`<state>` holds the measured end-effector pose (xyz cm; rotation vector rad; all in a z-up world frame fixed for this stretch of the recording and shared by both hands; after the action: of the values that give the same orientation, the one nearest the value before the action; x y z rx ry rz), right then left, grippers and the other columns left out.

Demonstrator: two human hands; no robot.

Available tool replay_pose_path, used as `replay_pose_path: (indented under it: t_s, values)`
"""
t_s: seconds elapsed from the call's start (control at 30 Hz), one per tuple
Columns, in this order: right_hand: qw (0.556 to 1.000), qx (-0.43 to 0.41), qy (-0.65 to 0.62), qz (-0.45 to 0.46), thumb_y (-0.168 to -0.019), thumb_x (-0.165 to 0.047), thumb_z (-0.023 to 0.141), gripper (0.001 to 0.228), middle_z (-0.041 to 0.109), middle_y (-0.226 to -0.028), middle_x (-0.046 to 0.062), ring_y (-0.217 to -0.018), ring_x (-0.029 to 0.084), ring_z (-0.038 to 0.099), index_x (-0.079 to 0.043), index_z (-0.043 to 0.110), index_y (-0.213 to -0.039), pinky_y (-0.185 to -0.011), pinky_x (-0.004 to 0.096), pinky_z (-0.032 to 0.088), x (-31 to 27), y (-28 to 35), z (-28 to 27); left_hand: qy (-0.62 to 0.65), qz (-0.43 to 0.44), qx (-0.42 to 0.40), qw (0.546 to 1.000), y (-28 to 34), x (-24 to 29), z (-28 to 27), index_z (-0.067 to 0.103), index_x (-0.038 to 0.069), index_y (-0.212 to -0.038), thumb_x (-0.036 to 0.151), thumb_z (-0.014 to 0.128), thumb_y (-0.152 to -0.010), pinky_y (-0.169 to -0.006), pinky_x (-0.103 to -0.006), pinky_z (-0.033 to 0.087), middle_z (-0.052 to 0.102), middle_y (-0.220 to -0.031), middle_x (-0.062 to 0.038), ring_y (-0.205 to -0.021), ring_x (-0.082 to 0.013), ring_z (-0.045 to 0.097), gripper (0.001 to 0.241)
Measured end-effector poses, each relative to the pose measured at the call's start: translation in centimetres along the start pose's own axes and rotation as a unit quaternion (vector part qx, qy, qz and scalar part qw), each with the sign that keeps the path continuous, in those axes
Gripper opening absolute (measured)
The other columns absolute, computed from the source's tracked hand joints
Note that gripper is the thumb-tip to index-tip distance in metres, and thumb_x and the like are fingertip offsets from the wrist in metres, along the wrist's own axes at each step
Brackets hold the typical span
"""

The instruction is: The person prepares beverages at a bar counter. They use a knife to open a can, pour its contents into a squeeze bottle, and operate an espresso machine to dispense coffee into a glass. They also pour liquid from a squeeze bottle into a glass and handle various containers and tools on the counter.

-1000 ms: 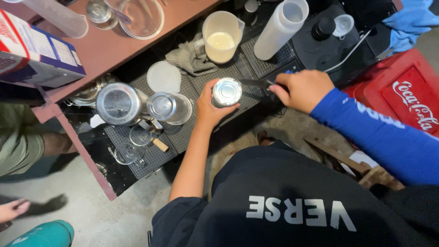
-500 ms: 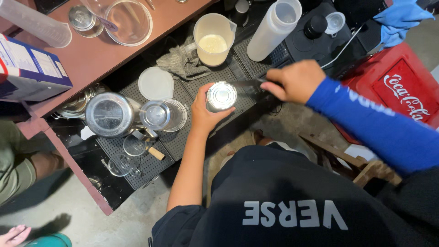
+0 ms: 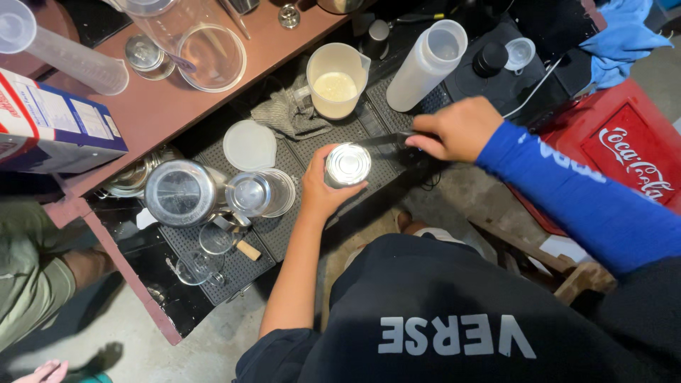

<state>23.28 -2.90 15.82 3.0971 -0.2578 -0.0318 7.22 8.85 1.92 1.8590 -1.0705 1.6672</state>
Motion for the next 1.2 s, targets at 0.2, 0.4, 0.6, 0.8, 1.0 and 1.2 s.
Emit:
replay_pose_path:
  t_s: [0.2, 0.4, 0.6, 0.8, 1.0, 1.2]
  values:
    - [0.996, -0.087, 0.000, 0.014, -0.089, -0.053, 0.065, 0.036, 0.068, -0.063, 0.010, -0.059, 0.033, 0.068, -0.019, 0.076, -0.094, -0.055, 0.044, 0.054, 1.2, -2.3, 0.8, 0.001, -0.010, -0.085, 0.996, -0.9, -0.3, 0.1, 0.058, 0.010, -0.128, 0.021, 0.099, -0.059, -0.101, -0.0372, 0.054, 0.072, -0.121, -0.011, -0.116, -0.0241, 0.070, 0.081]
    - [0.998, -0.015, 0.029, 0.051, -0.098, -0.050, 0.060, 0.036, 0.066, -0.062, 0.007, -0.058, 0.030, 0.066, -0.016, 0.070, -0.089, -0.053, 0.044, 0.051, -1.6, 2.1, 0.4, 0.016, -0.019, -0.104, 0.994, -0.8, -0.6, 0.1, 0.057, 0.010, -0.131, 0.021, 0.099, -0.061, -0.104, -0.0351, 0.053, 0.072, -0.123, -0.008, -0.119, -0.0209, 0.069, 0.082]
    - [0.999, -0.048, 0.010, 0.011, -0.095, -0.051, 0.060, 0.035, 0.066, -0.061, 0.008, -0.056, 0.031, 0.066, -0.018, 0.072, -0.092, -0.051, 0.044, 0.051, -0.8, -0.2, -0.3, 0.057, -0.027, -0.119, 0.991, -1.1, -0.8, 0.4, 0.057, 0.011, -0.132, 0.020, 0.097, -0.062, -0.105, -0.0345, 0.052, 0.071, -0.123, -0.007, -0.118, -0.0198, 0.068, 0.082]
    - [0.991, -0.132, 0.011, -0.009, -0.091, -0.052, 0.062, 0.036, 0.070, -0.065, 0.010, -0.064, 0.034, 0.069, -0.019, 0.076, -0.098, -0.060, 0.045, 0.056, 0.3, -3.5, -0.4, 0.025, 0.013, -0.087, 0.996, -0.5, 0.0, 0.1, 0.052, 0.007, -0.141, 0.017, 0.097, -0.064, -0.112, -0.0391, 0.046, 0.063, -0.138, -0.015, -0.132, -0.0267, 0.060, 0.089]
    - [0.987, -0.156, 0.021, 0.022, -0.092, -0.052, 0.063, 0.036, 0.071, -0.069, 0.010, -0.068, 0.034, 0.070, -0.019, 0.075, -0.099, -0.062, 0.045, 0.057, -0.5, -3.2, -0.6, 0.008, -0.060, 0.194, 0.979, 2.7, 0.6, 0.2, 0.045, 0.002, -0.136, 0.028, 0.100, -0.058, -0.106, -0.0410, 0.049, 0.061, -0.130, -0.018, -0.122, -0.0296, 0.063, 0.099]
    - [0.987, -0.158, 0.035, 0.023, -0.091, -0.050, 0.064, 0.034, 0.072, -0.070, 0.009, -0.067, 0.032, 0.071, -0.019, 0.077, -0.096, -0.061, 0.044, 0.057, -1.1, -3.4, -1.9, 0.008, -0.060, 0.064, 0.996, 1.3, -0.5, 0.1, 0.055, 0.003, -0.130, 0.021, 0.099, -0.063, -0.102, -0.0363, 0.058, 0.070, -0.126, -0.015, -0.119, -0.0249, 0.071, 0.083]
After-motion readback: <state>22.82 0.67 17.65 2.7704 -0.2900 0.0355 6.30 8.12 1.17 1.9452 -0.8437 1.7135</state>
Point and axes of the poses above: each hand's wrist, its own y-axis away from the middle knuckle, its own z-axis out of the palm, x = y × z, the point moved 10 cm from there along -y, towards the middle knuckle
